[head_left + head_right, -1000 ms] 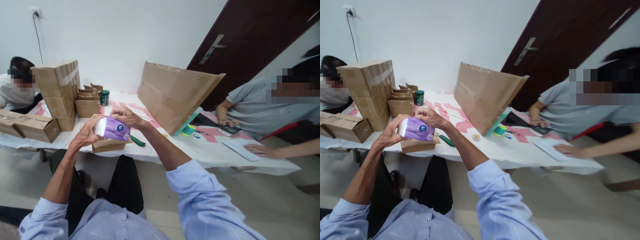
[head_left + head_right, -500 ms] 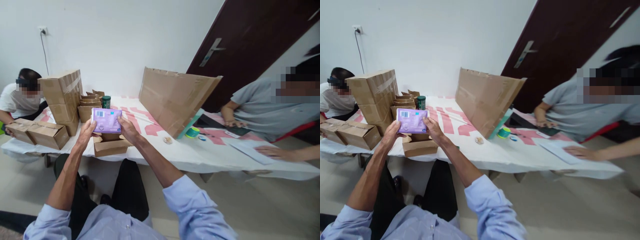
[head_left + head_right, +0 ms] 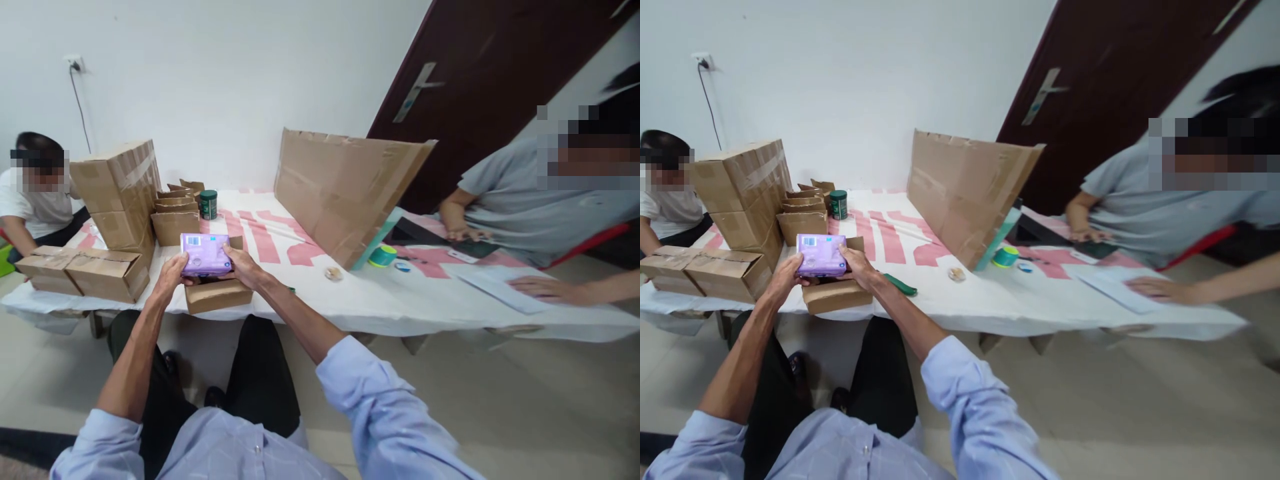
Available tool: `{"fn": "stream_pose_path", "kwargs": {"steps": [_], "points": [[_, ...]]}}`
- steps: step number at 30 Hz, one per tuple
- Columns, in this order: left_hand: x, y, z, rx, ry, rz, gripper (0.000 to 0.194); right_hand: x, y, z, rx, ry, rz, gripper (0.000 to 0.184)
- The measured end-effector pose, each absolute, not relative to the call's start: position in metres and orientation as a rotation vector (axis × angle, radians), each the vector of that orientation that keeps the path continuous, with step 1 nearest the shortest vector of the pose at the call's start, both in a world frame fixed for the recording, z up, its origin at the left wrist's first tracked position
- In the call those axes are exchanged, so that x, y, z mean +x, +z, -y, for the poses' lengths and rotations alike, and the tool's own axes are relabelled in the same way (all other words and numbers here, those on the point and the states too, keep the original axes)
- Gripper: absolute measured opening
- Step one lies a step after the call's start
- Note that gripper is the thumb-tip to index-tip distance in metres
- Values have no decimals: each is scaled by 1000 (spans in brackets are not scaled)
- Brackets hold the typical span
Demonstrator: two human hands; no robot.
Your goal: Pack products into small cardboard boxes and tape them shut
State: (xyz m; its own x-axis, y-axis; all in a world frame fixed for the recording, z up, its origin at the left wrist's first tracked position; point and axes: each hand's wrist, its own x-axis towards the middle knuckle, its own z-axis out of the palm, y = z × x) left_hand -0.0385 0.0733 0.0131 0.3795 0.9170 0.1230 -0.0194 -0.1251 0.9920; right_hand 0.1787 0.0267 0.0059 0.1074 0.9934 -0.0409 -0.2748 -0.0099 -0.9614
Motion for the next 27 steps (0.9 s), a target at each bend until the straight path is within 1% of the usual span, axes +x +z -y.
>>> {"fn": "stream_pose_path", "kwargs": {"steps": [5, 10, 15, 19, 23, 27], "points": [[-38, 24, -73, 1525, 1037, -802, 78, 182, 19, -23, -1030, 1204, 998, 56], [-34, 53, -69, 1600, 1081, -709, 79, 191, 44, -17, -947, 1117, 1157, 61], [-32, 95, -68, 1671, 1106, -492, 74, 205, 79, -12, -842, 810, 1367, 76], [-32, 128, -70, 1755, 1094, -486, 74, 215, 103, -8, -820, 609, 1512, 87], [-30, 147, -75, 1848, 1052, -525, 79, 224, 113, -9, -784, 571, 1603, 89], [-26, 155, -86, 1970, 1048, -483, 78, 231, 112, -13, -831, 555, 1644, 88]]}}
